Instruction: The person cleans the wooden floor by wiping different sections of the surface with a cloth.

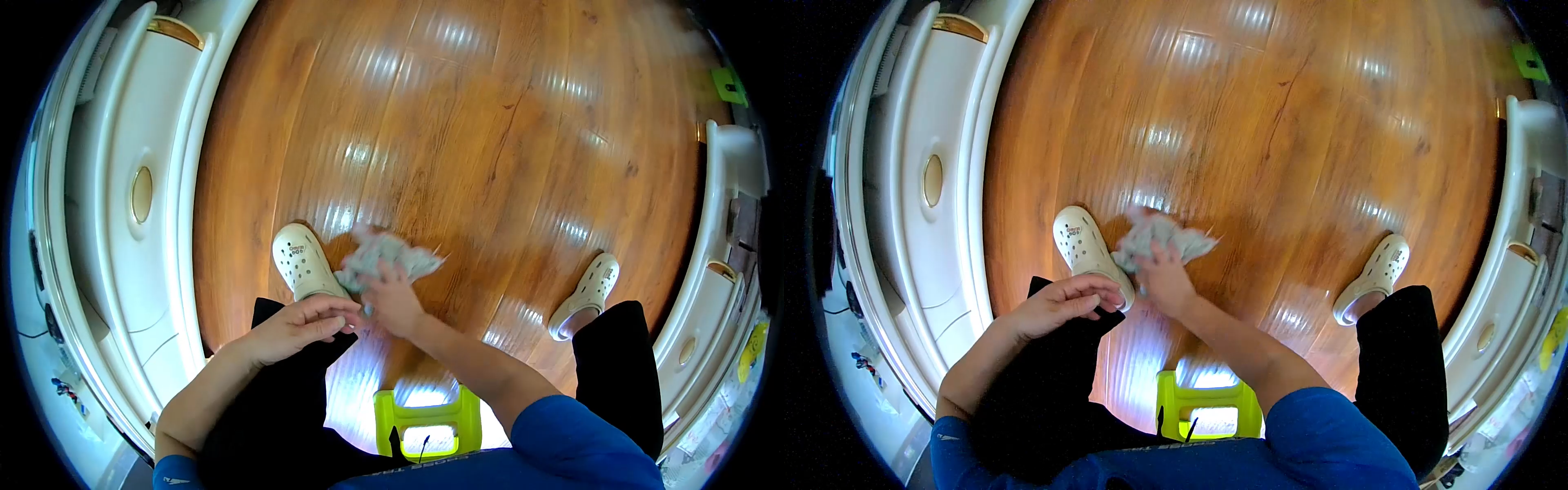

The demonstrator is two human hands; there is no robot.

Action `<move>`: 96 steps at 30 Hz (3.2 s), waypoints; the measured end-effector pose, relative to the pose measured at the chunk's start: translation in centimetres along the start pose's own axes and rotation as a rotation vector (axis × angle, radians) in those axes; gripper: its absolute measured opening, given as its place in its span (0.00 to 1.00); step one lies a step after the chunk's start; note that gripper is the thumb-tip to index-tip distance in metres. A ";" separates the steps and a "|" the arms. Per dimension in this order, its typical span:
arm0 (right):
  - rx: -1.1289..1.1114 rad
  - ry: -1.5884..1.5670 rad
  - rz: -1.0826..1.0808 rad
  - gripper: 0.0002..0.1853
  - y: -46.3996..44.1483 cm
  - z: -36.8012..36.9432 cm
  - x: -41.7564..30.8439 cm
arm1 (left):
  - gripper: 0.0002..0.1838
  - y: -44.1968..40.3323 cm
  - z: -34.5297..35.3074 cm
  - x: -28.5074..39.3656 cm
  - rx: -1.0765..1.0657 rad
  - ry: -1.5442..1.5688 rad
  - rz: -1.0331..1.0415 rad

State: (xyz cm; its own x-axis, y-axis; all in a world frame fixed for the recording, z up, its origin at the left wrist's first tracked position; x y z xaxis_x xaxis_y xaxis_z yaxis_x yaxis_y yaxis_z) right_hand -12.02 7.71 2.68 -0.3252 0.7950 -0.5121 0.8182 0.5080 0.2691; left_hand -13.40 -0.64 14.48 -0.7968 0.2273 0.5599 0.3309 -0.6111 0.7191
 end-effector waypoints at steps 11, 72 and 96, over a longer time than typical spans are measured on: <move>0.141 0.324 0.014 0.10 -18.5 -14.2 13.9 | 0.21 1.7 -2.1 -0.7 0.086 0.064 -0.008; 0.202 -0.259 0.376 0.11 27.5 -8.6 5.3 | 0.22 11.2 29.6 9.5 0.034 -0.126 0.665; 0.855 -1.391 0.013 0.15 34.2 -23.4 8.1 | 0.15 -0.9 45.3 8.5 -0.340 -1.050 0.767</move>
State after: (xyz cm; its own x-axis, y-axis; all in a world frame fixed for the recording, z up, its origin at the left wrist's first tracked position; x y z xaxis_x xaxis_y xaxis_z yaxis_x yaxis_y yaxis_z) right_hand 2.29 39.28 26.81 -0.0505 -0.3380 -0.9398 0.9810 -0.1934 0.0168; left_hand 2.41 36.17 37.24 0.3443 0.1212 0.9310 0.2522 -0.9671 0.0326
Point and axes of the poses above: each hand's wrist, its own y-axis away from the middle knuckle, its own z-axis out of the palm, x = y × z, the point moved 10 cm from there along -y, towards the middle knuckle, and after that the axes turned 4 degrees about z, right-handed, at the moved point
